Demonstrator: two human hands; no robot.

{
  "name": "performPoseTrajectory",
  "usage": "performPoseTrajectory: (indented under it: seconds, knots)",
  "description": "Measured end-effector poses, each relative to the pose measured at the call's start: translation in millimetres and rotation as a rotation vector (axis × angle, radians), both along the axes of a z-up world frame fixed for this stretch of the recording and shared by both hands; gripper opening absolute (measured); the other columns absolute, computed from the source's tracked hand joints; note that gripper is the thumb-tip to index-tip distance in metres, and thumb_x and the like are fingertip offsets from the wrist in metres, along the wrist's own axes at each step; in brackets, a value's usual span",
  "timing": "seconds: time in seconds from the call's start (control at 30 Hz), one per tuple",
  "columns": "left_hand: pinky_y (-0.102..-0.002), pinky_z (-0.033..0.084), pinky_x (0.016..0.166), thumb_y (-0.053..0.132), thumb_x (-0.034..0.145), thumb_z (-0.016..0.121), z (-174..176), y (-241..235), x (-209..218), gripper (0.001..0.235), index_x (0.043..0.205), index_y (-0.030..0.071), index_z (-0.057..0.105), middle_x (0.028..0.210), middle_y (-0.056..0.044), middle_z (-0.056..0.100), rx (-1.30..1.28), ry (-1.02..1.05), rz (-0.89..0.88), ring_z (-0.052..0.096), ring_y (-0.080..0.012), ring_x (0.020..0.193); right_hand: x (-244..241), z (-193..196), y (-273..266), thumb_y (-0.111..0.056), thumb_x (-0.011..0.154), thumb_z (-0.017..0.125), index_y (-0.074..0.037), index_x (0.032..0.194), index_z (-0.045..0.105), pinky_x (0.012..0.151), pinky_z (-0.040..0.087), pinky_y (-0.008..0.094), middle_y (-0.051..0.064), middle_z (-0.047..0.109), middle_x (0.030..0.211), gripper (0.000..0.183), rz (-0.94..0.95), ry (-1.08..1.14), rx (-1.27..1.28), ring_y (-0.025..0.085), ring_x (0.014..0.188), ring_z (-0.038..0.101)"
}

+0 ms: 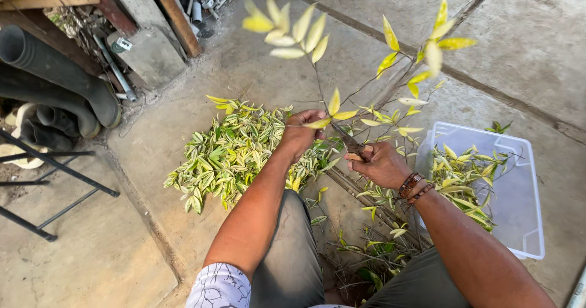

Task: The person sits on a small stool and uses a knife to strip leaves from plant branches. They hold the branches with one hand and scrape the knife along the stems to remove foliage, placing the trimmed leaves into a nearby plastic container.

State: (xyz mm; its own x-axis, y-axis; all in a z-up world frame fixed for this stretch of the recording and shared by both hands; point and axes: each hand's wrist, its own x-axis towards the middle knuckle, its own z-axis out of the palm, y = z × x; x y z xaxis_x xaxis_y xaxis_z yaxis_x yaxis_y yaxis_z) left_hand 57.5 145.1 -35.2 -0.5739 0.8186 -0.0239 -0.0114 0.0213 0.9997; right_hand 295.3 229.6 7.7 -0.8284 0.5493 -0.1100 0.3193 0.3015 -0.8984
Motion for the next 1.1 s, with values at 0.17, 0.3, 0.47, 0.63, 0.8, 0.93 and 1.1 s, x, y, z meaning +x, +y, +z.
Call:
performPoseTrajectory:
  seconds: [0.17, 0.3, 0.47, 0.63, 0.8, 0.93, 1.1]
  knots:
    - [-0.027, 0.043, 0.055, 0.026, 0.094, 0.078, 11.4, -19.7, -16.7, 0.029, 0.115, 0.006, 0.08, 0.087, 0.001, 0.072, -0.049, -0.157, 0.075, 0.046, -0.0055, 0.059, -11.1, 7.2, -9.1, -0.027, 0.082, 0.082, -0.012, 0.097, 0.08, 0.046, 0.044, 0.029, 0.0, 0.06, 0.056, 0.021, 0.037, -0.12, 0.091, 0.006, 0.047, 0.054]
    - [-0.029, 0.04, 0.052, 0.02, 0.091, 0.076, 20.4, -36.1, -43.5, 0.021, 0.105, 0.006, 0.077, 0.065, 0.006, 0.057, 0.078, -0.41, 0.214, 0.037, -0.0077, 0.049, -0.4, 2.2, 9.2, -0.03, 0.086, 0.078, -0.011, 0.105, 0.08, 0.049, 0.035, 0.031, -0.001, 0.042, 0.055, 0.026, 0.119, -0.069, 0.254, 0.008, 0.051, 0.042]
    - [-0.031, 0.043, 0.054, 0.023, 0.096, 0.068, 17.7, -63.7, -66.1, 0.018, 0.09, 0.006, 0.071, 0.052, 0.007, 0.032, 0.053, -0.573, 0.314, 0.029, -0.0086, 0.045, -1.9, -16.5, 37.8, -0.039, 0.089, 0.073, -0.013, 0.097, 0.075, 0.055, 0.046, 0.036, -0.002, 0.057, 0.063, 0.028, 0.082, -0.027, 0.414, 0.017, 0.056, 0.057]
    - [-0.031, 0.047, 0.055, 0.022, 0.098, 0.062, 30.0, -67.9, -52.3, 0.021, 0.084, 0.007, 0.068, 0.052, 0.006, 0.034, 0.045, -0.688, 0.255, 0.031, -0.0091, 0.044, -29.0, -38.3, 33.8, -0.055, 0.098, 0.059, -0.016, 0.094, 0.078, 0.078, 0.055, 0.05, 0.013, 0.067, 0.089, 0.043, 0.055, -0.409, 0.721, 0.037, 0.086, 0.07]
    - [-0.033, 0.05, 0.053, 0.017, 0.098, 0.063, 47.8, -73.4, -20.9, 0.02, 0.083, 0.004, 0.067, 0.053, 0.004, 0.037, -0.15, -0.558, 0.194, 0.035, -0.01, 0.044, -60.0, -50.7, 25.1, -0.044, 0.099, 0.055, -0.02, 0.108, 0.076, 0.079, 0.055, 0.052, 0.014, 0.068, 0.104, 0.034, -0.083, -0.352, 0.791, 0.037, 0.096, 0.07]
    - [-0.033, 0.05, 0.05, 0.013, 0.096, 0.058, 54.1, -81.0, -6.1, 0.019, 0.083, 0.003, 0.067, 0.052, 0.003, 0.039, -0.246, -0.52, 0.171, 0.034, -0.0097, 0.043, -71.1, -63.3, 21.4, -0.04, 0.097, 0.061, -0.018, 0.098, 0.079, 0.087, 0.056, 0.049, 0.012, 0.062, 0.125, 0.029, -0.113, -0.357, 0.954, 0.034, 0.102, 0.07]
    - [-0.032, 0.049, 0.05, 0.012, 0.097, 0.059, 53.8, -88.0, 6.1, 0.017, 0.084, 0.005, 0.067, 0.053, 0.004, 0.04, -0.321, -0.46, 0.173, 0.034, -0.0094, 0.042, -81.2, -64.0, 10.3, -0.033, 0.096, 0.06, -0.017, 0.112, 0.075, 0.088, 0.052, 0.054, 0.012, 0.067, 0.111, 0.027, -0.224, -0.042, 1.05, 0.038, 0.107, 0.067]
